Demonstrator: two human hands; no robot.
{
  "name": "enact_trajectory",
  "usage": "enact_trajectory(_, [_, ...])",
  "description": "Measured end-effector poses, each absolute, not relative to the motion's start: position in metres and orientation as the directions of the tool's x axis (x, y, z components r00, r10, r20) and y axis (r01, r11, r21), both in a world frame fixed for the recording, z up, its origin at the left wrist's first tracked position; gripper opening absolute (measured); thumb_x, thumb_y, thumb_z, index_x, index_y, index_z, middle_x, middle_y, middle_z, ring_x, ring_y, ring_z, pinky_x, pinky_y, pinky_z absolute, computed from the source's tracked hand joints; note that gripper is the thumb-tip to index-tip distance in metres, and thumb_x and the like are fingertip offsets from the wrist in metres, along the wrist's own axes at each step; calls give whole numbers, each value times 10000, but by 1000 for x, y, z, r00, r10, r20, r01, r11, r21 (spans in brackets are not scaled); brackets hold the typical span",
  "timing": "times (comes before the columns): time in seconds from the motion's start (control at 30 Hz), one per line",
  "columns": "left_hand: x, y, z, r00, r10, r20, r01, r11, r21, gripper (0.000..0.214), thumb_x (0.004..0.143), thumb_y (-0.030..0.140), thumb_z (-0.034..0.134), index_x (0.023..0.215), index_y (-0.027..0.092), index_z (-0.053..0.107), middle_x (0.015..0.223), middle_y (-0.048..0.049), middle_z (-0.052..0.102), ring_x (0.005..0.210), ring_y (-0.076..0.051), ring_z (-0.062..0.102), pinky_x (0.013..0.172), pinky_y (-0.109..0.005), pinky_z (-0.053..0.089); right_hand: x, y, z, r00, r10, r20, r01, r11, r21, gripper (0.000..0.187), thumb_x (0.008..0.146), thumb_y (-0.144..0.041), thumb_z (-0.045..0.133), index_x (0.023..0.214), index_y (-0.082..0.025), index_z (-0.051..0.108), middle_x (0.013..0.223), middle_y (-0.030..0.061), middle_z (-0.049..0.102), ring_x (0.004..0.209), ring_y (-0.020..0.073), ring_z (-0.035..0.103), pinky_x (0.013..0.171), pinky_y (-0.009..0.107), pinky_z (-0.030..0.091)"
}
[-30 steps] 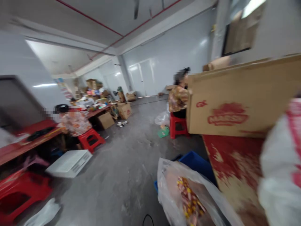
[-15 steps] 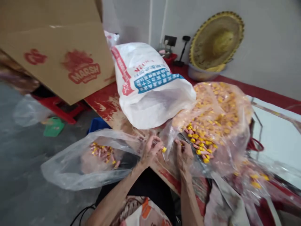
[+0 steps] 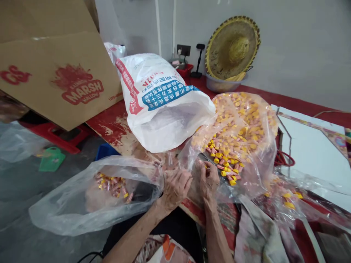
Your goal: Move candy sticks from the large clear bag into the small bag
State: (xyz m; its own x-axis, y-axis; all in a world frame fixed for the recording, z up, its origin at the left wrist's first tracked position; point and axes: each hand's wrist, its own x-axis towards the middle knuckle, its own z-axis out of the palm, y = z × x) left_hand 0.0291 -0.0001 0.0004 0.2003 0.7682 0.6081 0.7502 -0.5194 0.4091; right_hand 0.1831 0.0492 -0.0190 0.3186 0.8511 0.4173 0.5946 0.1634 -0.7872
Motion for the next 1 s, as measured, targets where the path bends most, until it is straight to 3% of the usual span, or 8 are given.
enact_trajectory(0.17, [28,-6,-11,263,767,585,721,-559,409,161,988,78,490,1049,203,572,890,-30,661,823,-189,686,751,-287,550,175,46,0,410,784,465,563,184,-806,629,1018,-756,548,1014,-150,719,848,74,697,628,166,538,644,305,453])
enact_trajectory(0.37, [14,-18,-7,73,780,621,735,-463,495,260,941,47,490,1128,204,580,1045,-75,689,999,-206,694,895,-313,558,136,46,26,157,822,547,513,405,-757,440,1109,-562,518,995,-181,705,932,66,699,796,183,615,755,307,497])
enact_trajectory(0.47, [8,-20,-11,77,764,641,745,-471,472,251,896,27,468,1024,211,582,925,-50,670,874,-192,677,795,-286,540,127,53,10,32,861,508,516,421,-746,381,1126,-489,484,994,-194,685,939,63,683,842,198,615,786,321,506])
enact_trajectory(0.57, [1,-13,-11,60,849,525,696,-413,587,201,892,64,464,955,219,575,842,-21,650,775,-175,654,722,-269,520,130,60,-16,-131,872,472,539,462,-704,378,1122,-454,426,1030,-215,704,996,85,692,883,226,632,802,349,531])
enact_trajectory(0.7, [-13,18,1,-170,931,323,582,-170,795,180,1029,217,439,1090,224,608,910,-28,707,775,-172,682,778,-291,553,137,62,-36,-183,868,461,536,482,-693,383,1121,-398,376,1160,-230,718,1121,113,692,1010,249,652,902,386,557])
enact_trajectory(0.77, [-22,40,4,-214,935,283,595,-105,797,180,1060,283,463,1153,226,606,997,-55,732,860,-195,710,836,-315,560,138,61,-38,-162,882,443,538,455,-710,402,1131,-387,352,1215,-230,713,1173,116,690,1044,242,661,919,379,559])
enact_trajectory(0.87, [-35,69,1,-127,972,197,700,-53,712,141,1020,300,591,1138,223,601,1069,-92,735,1011,-239,712,897,-338,545,137,59,-35,-125,906,406,531,406,-744,413,1143,-408,356,1268,-217,701,1198,120,700,1041,234,679,889,360,560])
enact_trajectory(1.0, [-48,89,-6,-43,999,10,746,25,666,144,920,250,694,994,230,572,840,-6,669,847,-219,691,800,-314,516,135,59,-27,-25,911,412,493,370,-787,421,1125,-510,449,1287,-204,689,1149,111,729,976,238,688,874,369,557])
